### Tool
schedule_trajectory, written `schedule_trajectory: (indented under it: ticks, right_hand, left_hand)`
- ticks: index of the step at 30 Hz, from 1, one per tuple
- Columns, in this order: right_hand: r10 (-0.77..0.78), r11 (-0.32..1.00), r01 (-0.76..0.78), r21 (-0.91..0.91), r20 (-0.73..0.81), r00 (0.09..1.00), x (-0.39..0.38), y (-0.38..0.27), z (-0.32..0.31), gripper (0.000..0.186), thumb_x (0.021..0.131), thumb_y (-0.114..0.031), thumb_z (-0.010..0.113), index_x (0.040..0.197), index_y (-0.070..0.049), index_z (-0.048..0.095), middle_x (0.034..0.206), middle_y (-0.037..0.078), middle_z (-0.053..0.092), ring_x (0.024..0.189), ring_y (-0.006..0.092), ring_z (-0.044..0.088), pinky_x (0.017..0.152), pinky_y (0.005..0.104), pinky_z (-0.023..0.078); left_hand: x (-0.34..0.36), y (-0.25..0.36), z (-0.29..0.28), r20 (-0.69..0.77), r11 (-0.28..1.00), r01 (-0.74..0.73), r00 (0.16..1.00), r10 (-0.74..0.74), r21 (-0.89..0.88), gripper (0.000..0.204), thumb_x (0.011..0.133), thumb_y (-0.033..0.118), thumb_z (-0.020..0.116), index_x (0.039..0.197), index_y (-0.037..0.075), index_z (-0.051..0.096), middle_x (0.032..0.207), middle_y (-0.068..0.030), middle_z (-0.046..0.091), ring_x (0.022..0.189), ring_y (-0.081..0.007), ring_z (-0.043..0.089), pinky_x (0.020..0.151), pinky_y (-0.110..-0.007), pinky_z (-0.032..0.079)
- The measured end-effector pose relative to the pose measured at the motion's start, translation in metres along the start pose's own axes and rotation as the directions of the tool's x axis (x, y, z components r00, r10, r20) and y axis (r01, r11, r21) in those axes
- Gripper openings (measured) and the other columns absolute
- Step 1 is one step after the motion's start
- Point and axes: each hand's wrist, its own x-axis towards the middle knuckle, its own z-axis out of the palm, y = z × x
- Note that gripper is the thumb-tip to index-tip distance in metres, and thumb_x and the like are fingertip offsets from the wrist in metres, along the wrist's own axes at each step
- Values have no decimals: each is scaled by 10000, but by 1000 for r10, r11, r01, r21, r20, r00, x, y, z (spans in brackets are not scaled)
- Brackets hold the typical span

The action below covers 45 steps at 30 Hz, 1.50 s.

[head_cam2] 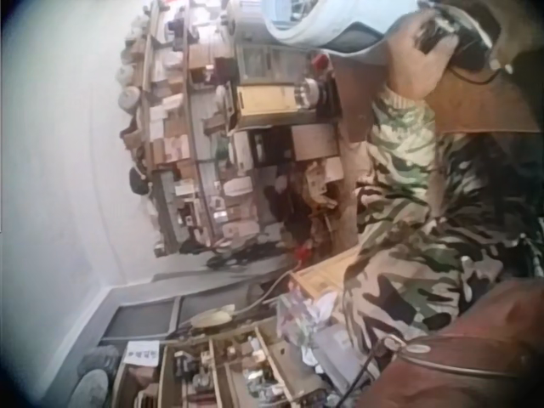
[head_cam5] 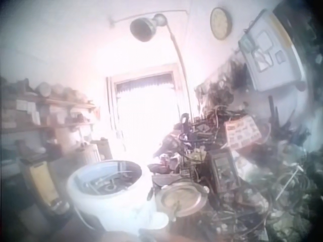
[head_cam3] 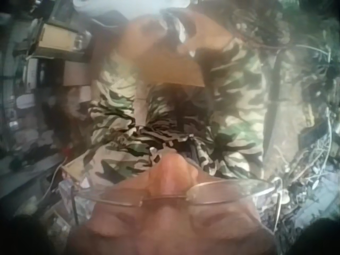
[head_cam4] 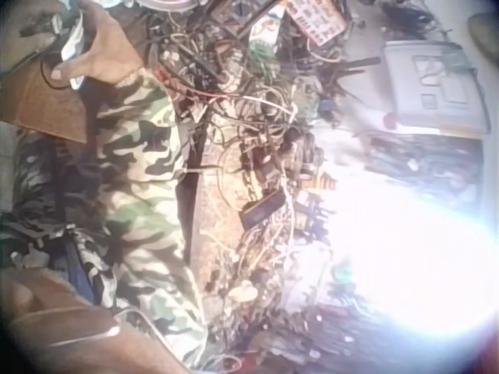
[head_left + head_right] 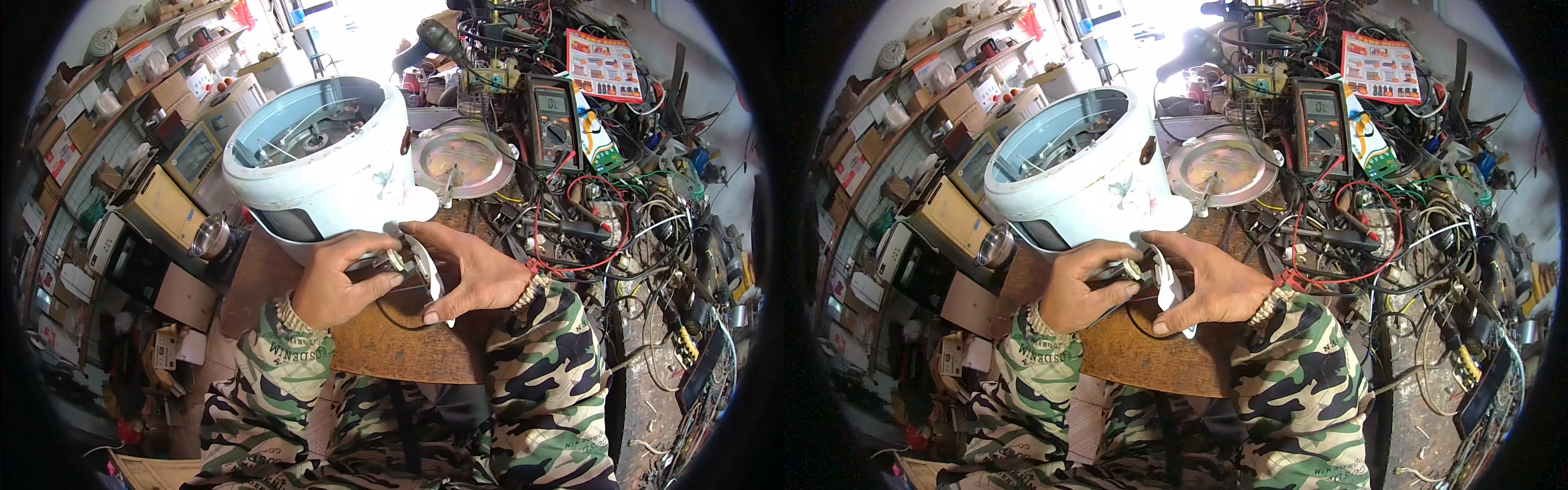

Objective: The person uses a screwdriver to adjust a small white electrical component with wires attached. They repeatedly tighten and loosen screws on the component while holding it in their hands.

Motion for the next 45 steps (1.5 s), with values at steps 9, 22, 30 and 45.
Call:
schedule_trajectory:
  ticks: [9,22,30,45]
  right_hand:
    - [-44,991,40,127,26,999,-7,1,-4,1182,648,-176,934,1532,56,184,1515,222,357,1411,297,354,1179,402,286]
    - [-79,997,78,-11,-26,997,-2,7,10,1188,622,-203,960,1518,40,219,1473,186,402,1378,265,395,1159,396,320]
    - [-77,997,76,-17,-30,997,-1,9,9,1146,638,-211,953,1501,58,250,1457,203,417,1371,276,402,1156,391,322]
    - [-295,808,133,-573,-197,935,1,12,24,1153,557,-332,970,1443,70,351,1315,256,491,1266,379,493,1083,416,403]
  left_hand:
    - [-63,37,14,-565,957,64,817,113,284,116,819,12,699,897,-31,626,927,-144,670,825,-243,665,730,-334,523]
    - [-21,38,-1,-234,986,165,960,-151,39,367,803,24,781,1127,-66,634,1059,-154,684,960,-193,686,842,-314,573]
    - [-15,20,-4,2,919,332,941,-340,-212,307,848,-29,740,1133,-65,631,1032,-85,695,963,-127,656,852,-278,549]
    - [-1,14,-14,116,880,386,922,-368,-278,330,848,20,757,1136,-51,613,1035,-71,676,942,-104,645,843,-264,536]
